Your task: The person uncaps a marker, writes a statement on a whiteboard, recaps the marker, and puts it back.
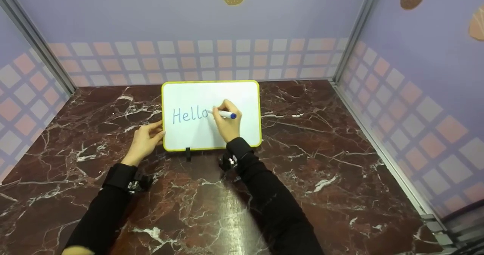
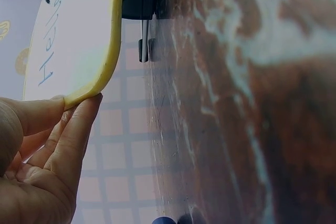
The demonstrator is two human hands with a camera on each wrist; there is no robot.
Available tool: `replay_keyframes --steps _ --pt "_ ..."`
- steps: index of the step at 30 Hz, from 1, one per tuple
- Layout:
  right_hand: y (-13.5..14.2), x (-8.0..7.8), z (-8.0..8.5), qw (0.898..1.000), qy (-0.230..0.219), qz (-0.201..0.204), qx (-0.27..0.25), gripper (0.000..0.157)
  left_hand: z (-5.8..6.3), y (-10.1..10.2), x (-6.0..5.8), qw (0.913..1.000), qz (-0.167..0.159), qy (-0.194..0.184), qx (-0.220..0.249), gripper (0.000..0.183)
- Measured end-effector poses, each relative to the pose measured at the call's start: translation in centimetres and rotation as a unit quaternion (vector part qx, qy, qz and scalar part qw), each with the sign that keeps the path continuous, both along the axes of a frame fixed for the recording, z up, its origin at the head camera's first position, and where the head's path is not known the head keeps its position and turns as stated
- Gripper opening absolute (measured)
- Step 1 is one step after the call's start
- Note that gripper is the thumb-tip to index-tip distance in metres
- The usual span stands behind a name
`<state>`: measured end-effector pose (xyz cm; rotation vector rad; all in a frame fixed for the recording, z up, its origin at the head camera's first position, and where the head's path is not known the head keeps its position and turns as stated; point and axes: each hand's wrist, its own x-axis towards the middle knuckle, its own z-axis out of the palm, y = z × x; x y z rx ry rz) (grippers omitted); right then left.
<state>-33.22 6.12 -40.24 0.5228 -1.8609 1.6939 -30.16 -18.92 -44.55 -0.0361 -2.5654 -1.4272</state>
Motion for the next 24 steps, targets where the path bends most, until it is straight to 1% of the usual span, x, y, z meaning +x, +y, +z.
replay_keyframes --steps 3,7,12,16,24 --pt "0.9 -0.3 0.0 0.999 -0.017 -0.006 -0.038 0.024 0.0 0.0 0.1 1.0000 -0.003 -0.007 0.003 0.045" --pt "2.2 -0.8 -0.1 0.997 -0.036 -0.014 -0.063 0.030 0.0 0.0 0.1 1.0000 0.000 -0.005 0.003 0.044" --pt "3.1 -1.3 -0.5 0.996 -0.044 0.009 -0.080 0.030 -0.1 0.0 0.2 0.9999 0.004 -0.009 0.003 0.044" --pt "3.2 -1.5 -0.7 0.996 -0.039 0.025 -0.080 0.028 0.0 0.0 0.2 0.9999 0.002 -0.008 0.007 0.044" --pt "3.2 -1.5 -0.7 0.998 -0.042 0.009 -0.040 0.028 -0.1 0.0 0.0 1.0000 -0.004 0.002 0.008 0.043"
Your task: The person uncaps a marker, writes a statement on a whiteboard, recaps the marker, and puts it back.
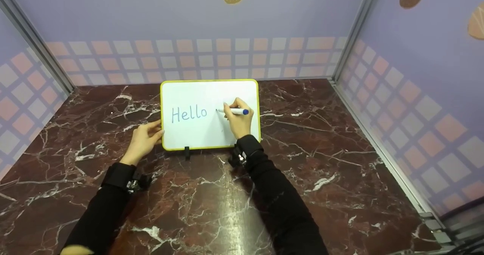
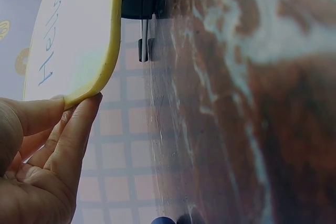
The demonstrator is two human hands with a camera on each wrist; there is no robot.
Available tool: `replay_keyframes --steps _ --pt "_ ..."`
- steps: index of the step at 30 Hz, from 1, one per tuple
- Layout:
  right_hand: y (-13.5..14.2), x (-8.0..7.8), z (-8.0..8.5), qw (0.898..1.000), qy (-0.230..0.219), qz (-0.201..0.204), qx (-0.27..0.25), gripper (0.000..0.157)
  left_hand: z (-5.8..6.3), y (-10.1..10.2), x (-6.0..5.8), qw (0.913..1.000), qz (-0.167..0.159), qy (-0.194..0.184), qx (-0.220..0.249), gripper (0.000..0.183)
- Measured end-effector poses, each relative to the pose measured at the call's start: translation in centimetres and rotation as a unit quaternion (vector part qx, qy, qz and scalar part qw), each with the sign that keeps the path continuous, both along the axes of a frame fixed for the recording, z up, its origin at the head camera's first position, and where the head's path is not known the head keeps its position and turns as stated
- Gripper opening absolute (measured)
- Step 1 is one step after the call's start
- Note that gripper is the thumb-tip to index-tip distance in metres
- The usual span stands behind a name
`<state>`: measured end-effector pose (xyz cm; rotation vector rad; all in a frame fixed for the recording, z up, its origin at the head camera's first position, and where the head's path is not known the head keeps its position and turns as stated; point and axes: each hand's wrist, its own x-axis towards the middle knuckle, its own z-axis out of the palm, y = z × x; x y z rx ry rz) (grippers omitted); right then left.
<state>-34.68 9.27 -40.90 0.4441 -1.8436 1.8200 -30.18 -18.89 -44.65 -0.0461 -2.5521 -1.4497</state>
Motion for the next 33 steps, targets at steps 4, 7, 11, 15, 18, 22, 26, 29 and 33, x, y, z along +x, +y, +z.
replay_keyframes --steps 4,7,11,15,18,22,26,29,33 --pt "0.1 0.3 0.1 1.000 0.002 0.004 0.015 0.029 0.0 0.0 0.0 1.0000 -0.001 -0.002 -0.002 0.043" --pt "0.3 0.6 0.1 1.000 0.010 -0.004 0.024 0.029 0.1 -0.1 0.1 1.0000 -0.003 -0.002 -0.002 0.043" --pt "0.5 0.6 0.2 0.999 0.019 -0.023 0.025 0.029 0.1 0.0 0.0 1.0000 -0.002 0.003 0.003 0.043" --pt "0.6 -0.3 -0.2 1.000 0.017 -0.024 0.010 0.030 0.0 0.0 0.0 1.0000 0.001 0.003 0.005 0.043" --pt "0.8 -1.1 -0.9 0.999 0.025 -0.024 0.009 0.030 0.0 0.0 -0.1 1.0000 0.004 0.002 0.001 0.043" --pt "0.8 -0.4 -0.4 0.999 0.018 -0.025 0.022 0.030 0.0 -0.1 -0.1 0.9999 0.008 0.000 -0.011 0.043" --pt "0.9 0.3 0.3 0.999 0.011 -0.024 0.034 0.029 0.1 -0.1 0.0 0.9998 0.010 -0.005 -0.015 0.043" --pt "1.0 0.3 0.3 0.999 0.017 -0.031 0.037 0.030 0.1 0.0 0.0 0.9999 0.008 -0.005 -0.012 0.044" --pt "1.0 0.2 0.5 0.998 0.021 -0.046 0.033 0.030 0.1 0.1 0.1 0.9999 0.006 0.000 -0.009 0.043"
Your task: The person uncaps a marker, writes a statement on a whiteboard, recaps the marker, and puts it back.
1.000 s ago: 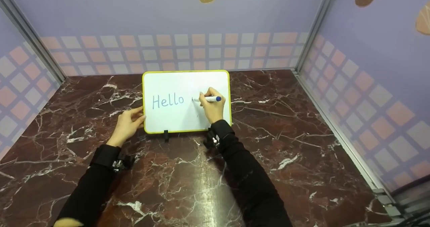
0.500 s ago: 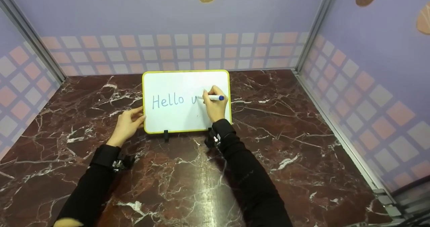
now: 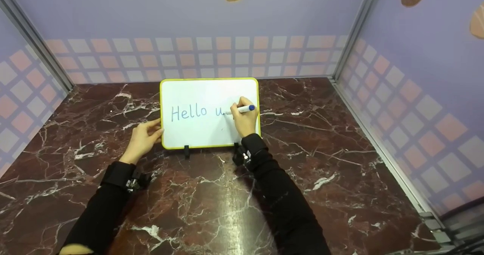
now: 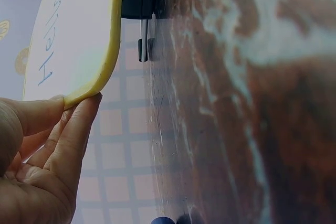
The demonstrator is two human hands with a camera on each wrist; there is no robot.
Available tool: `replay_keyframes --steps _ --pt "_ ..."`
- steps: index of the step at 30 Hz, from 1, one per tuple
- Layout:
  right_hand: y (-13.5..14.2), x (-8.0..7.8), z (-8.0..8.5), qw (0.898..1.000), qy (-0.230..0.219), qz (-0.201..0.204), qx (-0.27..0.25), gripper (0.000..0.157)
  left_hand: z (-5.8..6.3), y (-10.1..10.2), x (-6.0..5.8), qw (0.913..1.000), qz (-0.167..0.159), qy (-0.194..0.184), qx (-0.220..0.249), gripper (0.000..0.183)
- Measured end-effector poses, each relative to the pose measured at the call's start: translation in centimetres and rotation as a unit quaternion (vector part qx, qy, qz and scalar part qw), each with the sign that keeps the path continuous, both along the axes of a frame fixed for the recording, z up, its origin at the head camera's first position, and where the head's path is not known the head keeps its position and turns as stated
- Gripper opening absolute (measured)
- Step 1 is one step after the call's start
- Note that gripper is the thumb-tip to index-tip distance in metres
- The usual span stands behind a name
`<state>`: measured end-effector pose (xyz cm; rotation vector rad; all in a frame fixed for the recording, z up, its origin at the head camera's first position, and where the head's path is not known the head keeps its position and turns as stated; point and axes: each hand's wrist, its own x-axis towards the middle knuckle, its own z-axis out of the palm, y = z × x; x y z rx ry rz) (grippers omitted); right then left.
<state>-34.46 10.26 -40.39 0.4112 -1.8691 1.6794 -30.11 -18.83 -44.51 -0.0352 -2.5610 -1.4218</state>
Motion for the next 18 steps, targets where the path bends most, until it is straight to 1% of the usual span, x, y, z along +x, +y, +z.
replay_keyframes --steps 4,6,11,13,18 --pt "-0.1 -0.1 0.1 1.000 -0.003 -0.012 -0.002 0.029 -0.1 0.0 0.0 1.0000 -0.002 0.006 0.001 0.043" --pt "0.0 -0.2 0.2 1.000 -0.003 -0.010 -0.007 0.029 -0.1 -0.1 0.0 1.0000 -0.002 0.007 0.001 0.043" --pt "0.5 -0.3 0.2 0.999 0.002 -0.006 -0.046 0.031 -0.1 -0.1 -0.1 1.0000 0.000 0.007 0.004 0.043" --pt "0.8 -0.4 0.1 0.998 0.002 -0.013 -0.054 0.033 -0.1 -0.1 -0.1 1.0000 -0.001 0.006 0.002 0.043" --pt "1.2 -0.4 -0.1 0.999 -0.004 -0.024 -0.045 0.036 0.0 0.0 0.0 1.0000 0.000 0.000 0.001 0.043"
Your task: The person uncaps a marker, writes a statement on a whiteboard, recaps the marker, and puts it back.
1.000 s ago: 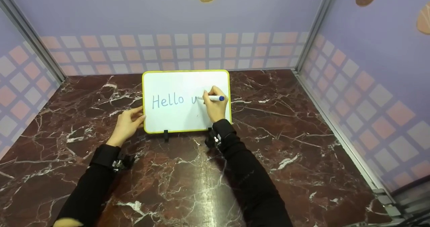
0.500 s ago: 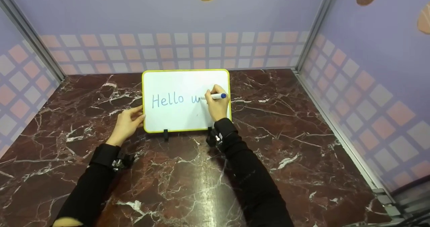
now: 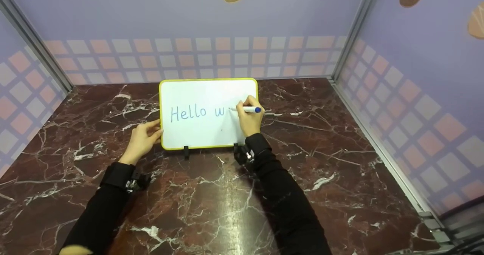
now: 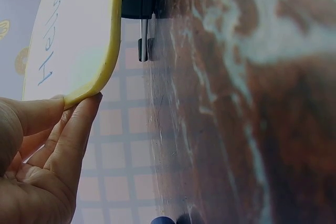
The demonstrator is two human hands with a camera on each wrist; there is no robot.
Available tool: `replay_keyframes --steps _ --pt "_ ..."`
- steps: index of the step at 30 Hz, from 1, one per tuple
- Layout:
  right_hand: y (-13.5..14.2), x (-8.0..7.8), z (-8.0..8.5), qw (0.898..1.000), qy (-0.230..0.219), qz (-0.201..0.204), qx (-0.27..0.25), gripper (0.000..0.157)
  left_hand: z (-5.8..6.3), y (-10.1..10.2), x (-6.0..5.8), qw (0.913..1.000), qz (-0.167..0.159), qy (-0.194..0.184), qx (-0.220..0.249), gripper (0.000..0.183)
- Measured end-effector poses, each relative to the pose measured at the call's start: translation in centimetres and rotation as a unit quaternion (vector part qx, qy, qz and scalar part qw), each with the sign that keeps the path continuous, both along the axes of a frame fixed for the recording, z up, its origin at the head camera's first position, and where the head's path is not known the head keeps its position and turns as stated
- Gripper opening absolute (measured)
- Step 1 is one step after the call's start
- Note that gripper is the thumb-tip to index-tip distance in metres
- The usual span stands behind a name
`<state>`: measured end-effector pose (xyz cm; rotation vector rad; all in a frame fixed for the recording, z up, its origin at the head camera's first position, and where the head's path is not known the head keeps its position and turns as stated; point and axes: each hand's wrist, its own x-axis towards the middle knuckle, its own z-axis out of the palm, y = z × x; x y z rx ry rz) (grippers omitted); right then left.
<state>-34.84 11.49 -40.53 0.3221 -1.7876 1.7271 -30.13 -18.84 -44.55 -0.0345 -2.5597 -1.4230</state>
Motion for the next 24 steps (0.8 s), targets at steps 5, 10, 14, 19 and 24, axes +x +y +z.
replay_keyframes --steps 5,10,14,19,24 --pt "-0.15 0.09 -0.06 1.000 -0.008 0.007 0.002 0.032 -0.08 -0.03 -0.02 1.0000 -0.001 -0.001 -0.001 0.043" --pt "-0.23 0.18 0.15 1.000 -0.001 -0.004 0.010 0.031 -0.04 -0.08 -0.03 1.0000 0.001 -0.003 -0.006 0.043" --pt "-0.09 0.17 0.16 1.000 0.009 -0.019 0.017 0.032 -0.02 -0.19 0.00 1.0000 -0.001 -0.003 -0.003 0.044" --pt "-0.05 0.42 0.01 0.999 -0.017 -0.016 0.025 0.037 -0.08 -0.21 0.10 1.0000 -0.007 -0.002 0.001 0.044" --pt "-0.20 0.53 0.00 1.000 -0.022 0.001 0.017 0.035 -0.07 -0.07 0.00 1.0000 -0.004 0.005 0.003 0.043"
